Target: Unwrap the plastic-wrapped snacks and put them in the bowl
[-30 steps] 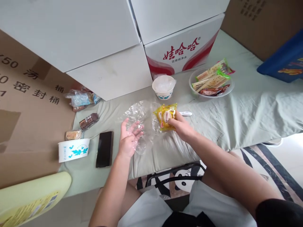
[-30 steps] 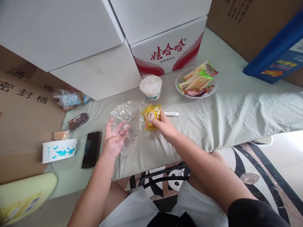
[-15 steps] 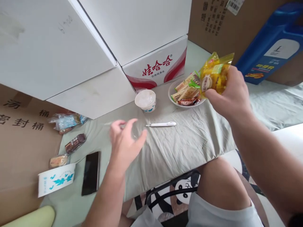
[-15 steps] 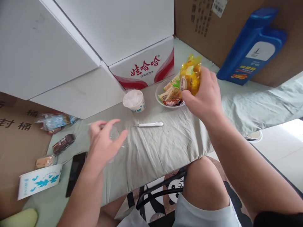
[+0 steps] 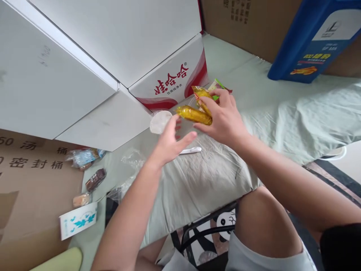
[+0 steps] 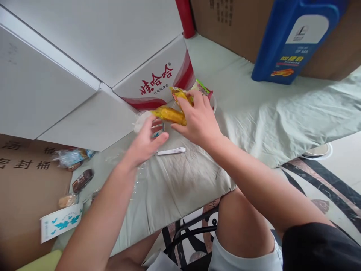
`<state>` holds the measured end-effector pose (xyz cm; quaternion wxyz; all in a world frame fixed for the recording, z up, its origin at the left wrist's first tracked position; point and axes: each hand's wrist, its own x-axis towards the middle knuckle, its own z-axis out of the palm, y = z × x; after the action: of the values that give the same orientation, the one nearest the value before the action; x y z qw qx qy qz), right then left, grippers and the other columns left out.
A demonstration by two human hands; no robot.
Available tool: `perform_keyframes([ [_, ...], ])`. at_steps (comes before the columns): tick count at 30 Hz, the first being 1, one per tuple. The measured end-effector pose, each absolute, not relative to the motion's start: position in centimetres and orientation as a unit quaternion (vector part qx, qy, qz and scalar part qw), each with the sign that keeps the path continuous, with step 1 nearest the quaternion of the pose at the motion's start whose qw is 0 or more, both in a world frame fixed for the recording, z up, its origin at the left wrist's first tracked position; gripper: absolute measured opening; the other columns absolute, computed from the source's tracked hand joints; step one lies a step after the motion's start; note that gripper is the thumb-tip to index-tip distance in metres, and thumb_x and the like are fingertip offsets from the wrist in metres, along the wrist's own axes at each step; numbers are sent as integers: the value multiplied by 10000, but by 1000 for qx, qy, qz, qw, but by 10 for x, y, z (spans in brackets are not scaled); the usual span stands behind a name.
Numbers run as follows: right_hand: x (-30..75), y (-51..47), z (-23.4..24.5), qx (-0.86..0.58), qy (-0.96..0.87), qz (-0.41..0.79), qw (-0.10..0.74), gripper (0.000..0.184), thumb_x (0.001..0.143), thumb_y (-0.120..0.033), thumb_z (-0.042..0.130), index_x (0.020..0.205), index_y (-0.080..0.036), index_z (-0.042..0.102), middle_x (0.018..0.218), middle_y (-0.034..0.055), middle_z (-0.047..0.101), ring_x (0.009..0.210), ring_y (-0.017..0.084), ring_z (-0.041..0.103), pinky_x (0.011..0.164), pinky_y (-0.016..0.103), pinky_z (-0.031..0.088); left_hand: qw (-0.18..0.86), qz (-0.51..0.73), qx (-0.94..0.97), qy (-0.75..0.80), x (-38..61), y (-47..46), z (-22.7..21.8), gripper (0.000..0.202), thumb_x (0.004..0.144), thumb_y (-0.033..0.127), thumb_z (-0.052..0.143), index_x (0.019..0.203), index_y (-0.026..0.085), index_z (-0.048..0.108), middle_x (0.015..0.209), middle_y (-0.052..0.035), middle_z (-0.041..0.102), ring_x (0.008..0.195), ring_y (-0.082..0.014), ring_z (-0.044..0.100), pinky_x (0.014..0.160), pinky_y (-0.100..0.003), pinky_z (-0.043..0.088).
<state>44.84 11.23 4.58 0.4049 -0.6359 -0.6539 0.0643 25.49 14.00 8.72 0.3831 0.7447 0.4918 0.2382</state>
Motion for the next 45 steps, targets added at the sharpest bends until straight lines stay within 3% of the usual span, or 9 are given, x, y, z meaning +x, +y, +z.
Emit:
perform_keyframes([
  [10, 508, 99, 39, -685, -536, 53, 490, 392, 944, -351, 531, 1310, -235, 611, 1307, 158, 550, 1000, 229, 644, 824, 397, 591, 419, 370, 631, 538, 318, 197, 59, 534, 924, 246, 653, 1405, 281, 424, 1118, -45, 714, 984, -180, 715, 886, -346, 598],
  [13, 511, 109, 34, -704, -550, 50, 446, 338, 906, -381, 580, 1195, -213, 629, 1226, 161, 578, 925, 228, 628, 767, 390, 566, 388, 315, 665, 555, 323, 211, 59, 340, 930, 238, 625, 1259, 228, 538, 1004, -41, 722, 888, -170, 701, 885, -362, 582],
  [17, 512, 128, 40, -729, -593, 53, 337, 279, 801, -424, 666, 973, -206, 644, 987, 130, 613, 834, 276, 610, 721, 438, 531, 257, 217, 754, 564, 332, 224, 68, 113, 859, 225, 668, 959, 173, 670, 1025, -83, 701, 1063, -237, 665, 1000, -403, 519],
  [24, 526, 140, 45, -737, -636, 77, 216, 298, 718, -491, 729, 800, -239, 595, 703, 78, 586, 740, 289, 605, 678, 440, 503, 188, 75, 811, 549, 332, 239, 78, 172, 859, 210, 633, 980, 154, 742, 949, -109, 746, 997, -283, 690, 939, -393, 508],
  [30, 523, 114, 42, -753, -599, 93, 256, 361, 778, -536, 680, 969, -233, 634, 852, 82, 662, 777, 266, 608, 703, 426, 507, 186, 249, 794, 522, 295, 197, 79, 404, 887, 198, 537, 1268, 185, 669, 1076, -77, 729, 1000, -224, 676, 969, -353, 511],
  [33, 519, 76, 57, -733, -582, 70, 344, 308, 861, -484, 597, 1027, -232, 659, 914, 67, 681, 685, 195, 583, 708, 391, 515, 150, 330, 773, 521, 227, 151, 79, 341, 886, 242, 531, 1195, 197, 670, 1098, -73, 702, 986, -197, 652, 931, -323, 529],
  [38, 448, 25, 55, -619, -668, 41, 412, 177, 865, -308, 600, 977, -207, 693, 783, 58, 648, 650, 199, 597, 675, 383, 537, 178, 216, 793, 541, 93, 68, 64, 377, 848, 419, 640, 1143, 189, 688, 1247, -126, 677, 1215, -283, 625, 1103, -437, 483],
  [41, 364, 16, 30, -469, -798, 160, 341, 280, 906, -243, 572, 1161, -199, 679, 1117, 132, 714, 939, 255, 715, 792, 409, 602, 278, 71, 774, 564, 47, 34, 43, 638, 717, 432, 810, 1305, 239, 655, 1542, -133, 535, 1489, -366, 435, 1237, -528, 353],
  [45, 276, 21, -2, -357, -886, 176, 237, 649, 823, -122, 605, 1464, -195, 536, 1552, 190, 509, 1422, 359, 508, 1104, 569, 491, 301, 83, 768, 559, 30, 11, 15, 628, 776, 255, 739, 1390, 258, 609, 1590, -106, 512, 1551, -337, 367, 1281, -542, 297],
])
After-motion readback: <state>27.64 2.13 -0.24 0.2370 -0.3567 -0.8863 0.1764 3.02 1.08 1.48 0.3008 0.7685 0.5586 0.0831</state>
